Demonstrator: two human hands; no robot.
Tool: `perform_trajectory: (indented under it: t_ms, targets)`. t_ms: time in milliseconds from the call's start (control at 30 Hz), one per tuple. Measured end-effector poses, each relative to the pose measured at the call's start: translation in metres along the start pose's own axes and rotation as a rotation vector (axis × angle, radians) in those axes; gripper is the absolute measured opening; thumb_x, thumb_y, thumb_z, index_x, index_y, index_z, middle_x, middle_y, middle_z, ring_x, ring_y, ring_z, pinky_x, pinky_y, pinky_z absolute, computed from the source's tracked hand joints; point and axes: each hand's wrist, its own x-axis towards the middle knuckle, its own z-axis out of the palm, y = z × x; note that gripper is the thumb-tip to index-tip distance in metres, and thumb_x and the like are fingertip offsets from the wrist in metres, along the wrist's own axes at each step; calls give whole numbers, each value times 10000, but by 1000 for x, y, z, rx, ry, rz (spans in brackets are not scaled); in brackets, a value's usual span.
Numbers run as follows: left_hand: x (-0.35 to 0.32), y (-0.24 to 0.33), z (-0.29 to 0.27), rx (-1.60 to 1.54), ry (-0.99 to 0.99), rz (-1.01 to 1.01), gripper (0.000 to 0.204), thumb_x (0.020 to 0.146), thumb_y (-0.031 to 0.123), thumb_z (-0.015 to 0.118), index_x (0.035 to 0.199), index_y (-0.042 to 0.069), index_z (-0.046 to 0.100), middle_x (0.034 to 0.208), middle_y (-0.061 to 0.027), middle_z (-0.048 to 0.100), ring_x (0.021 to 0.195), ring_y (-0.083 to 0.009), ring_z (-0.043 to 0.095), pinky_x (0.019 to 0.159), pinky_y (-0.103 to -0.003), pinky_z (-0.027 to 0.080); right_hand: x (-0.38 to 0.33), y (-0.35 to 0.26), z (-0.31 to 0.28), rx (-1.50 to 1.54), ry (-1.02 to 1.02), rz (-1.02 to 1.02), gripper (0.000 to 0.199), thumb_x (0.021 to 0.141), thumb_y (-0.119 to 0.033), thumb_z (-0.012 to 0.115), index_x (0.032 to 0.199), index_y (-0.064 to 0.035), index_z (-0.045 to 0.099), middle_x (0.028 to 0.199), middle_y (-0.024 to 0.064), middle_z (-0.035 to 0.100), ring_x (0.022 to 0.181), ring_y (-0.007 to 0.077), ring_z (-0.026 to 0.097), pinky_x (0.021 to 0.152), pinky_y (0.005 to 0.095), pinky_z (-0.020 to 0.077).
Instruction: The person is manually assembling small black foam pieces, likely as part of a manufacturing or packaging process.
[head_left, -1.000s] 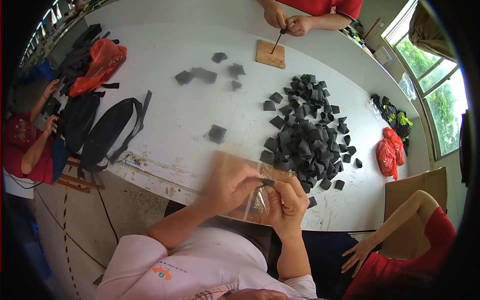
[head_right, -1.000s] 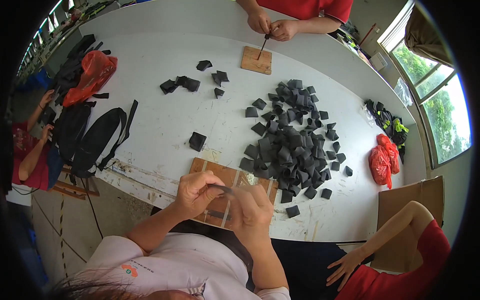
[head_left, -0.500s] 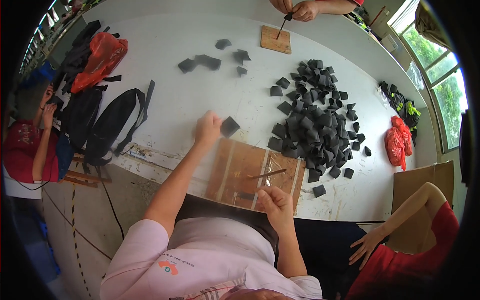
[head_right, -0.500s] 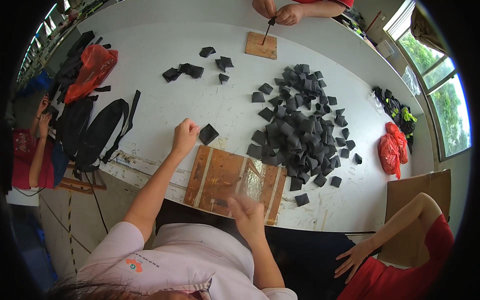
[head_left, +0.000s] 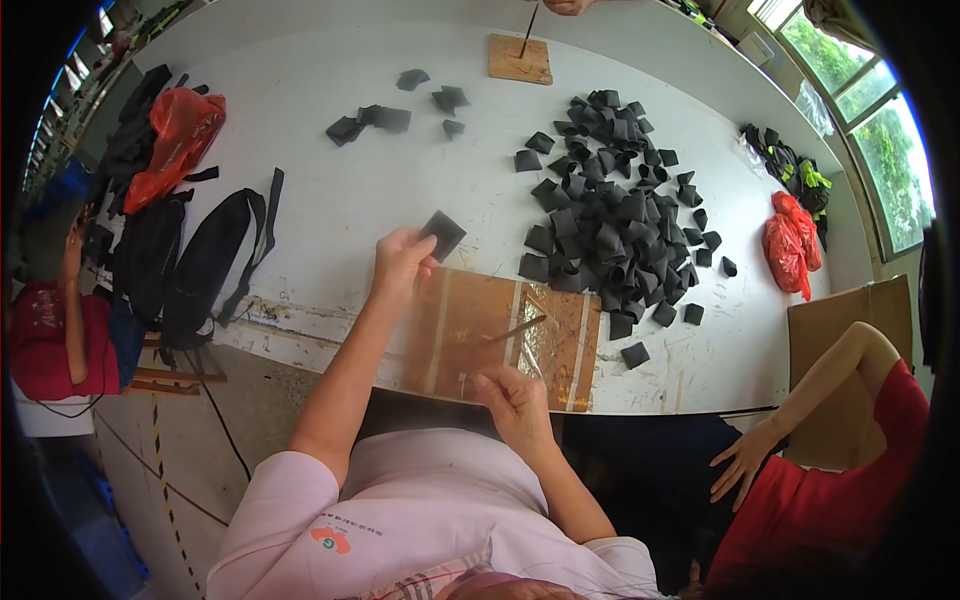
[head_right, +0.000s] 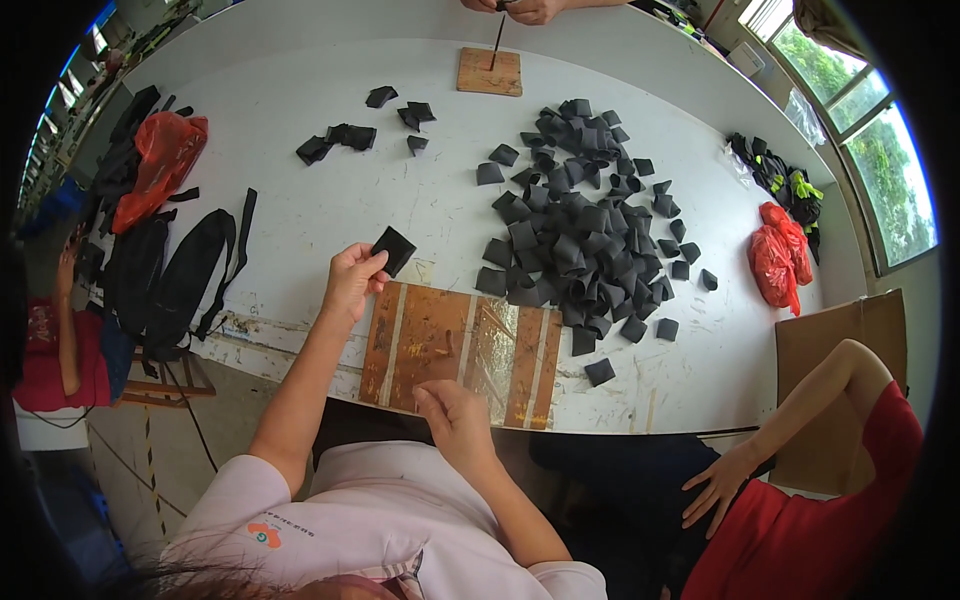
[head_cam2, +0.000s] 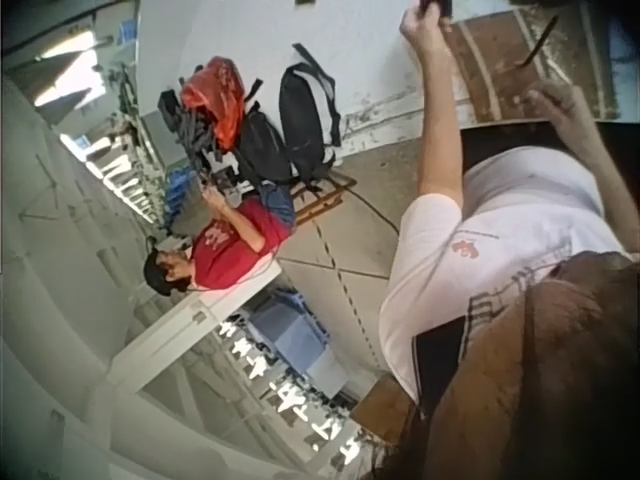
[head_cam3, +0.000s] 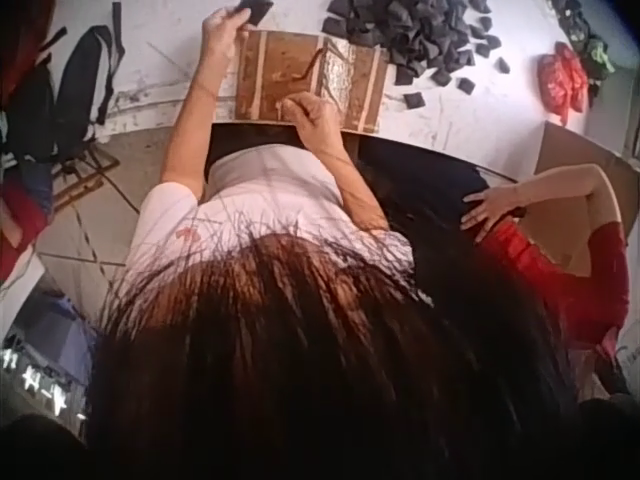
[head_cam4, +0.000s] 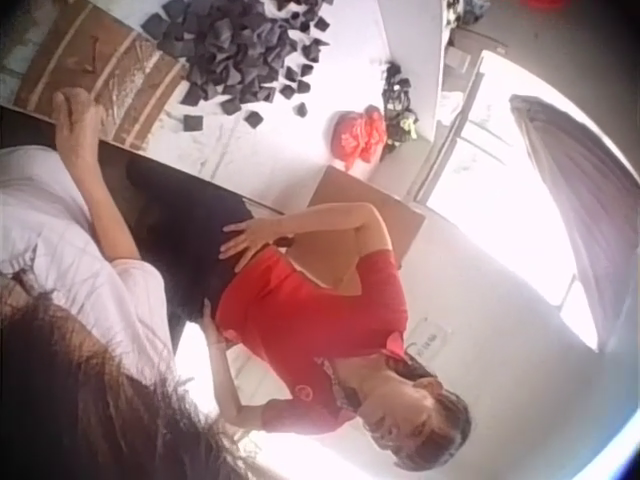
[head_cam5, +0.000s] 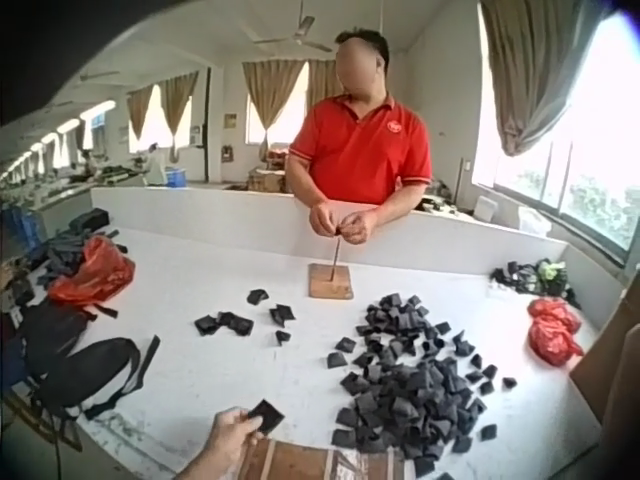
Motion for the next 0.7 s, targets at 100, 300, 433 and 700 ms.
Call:
perform_trajectory:
  t_ms: [100,300,433,700]
  targets:
    - [-57,8,8,-712,-317,-273,52,816,72,579,863,70,558,776,-50,582,681,-153,543,577,-249,442,3,-6,8,-79,161,-118,180,792,-134,608,896,10,580,676,106,546,600,195,551,547,288,433]
    - [-127,0,32,-733,-447,-427,84,834,104,556,895,47,553,830,-52,569,653,-113,511,557,-233,426,15,-16,16,-49,446,-299,202,734,-104,669,886,-18,567,689,76,534,573,197,541,512,279,426]
    - [-137,0,39,-205,-93,56,158,802,107,571,925,26,514,828,-33,552,697,-107,531,583,-233,430,15,-7,5,-273,556,-368,115,692,-34,658,748,-45,559,641,74,502,497,213,499,425,302,382]
    - [-145,14,49,180,-166,221,119,743,81,631,764,-19,569,669,-50,586,605,-92,536,551,-232,434,9,-2,-1,-648,537,-525,177,628,-51,663,767,-57,553,639,62,466,556,221,487,447,326,377]
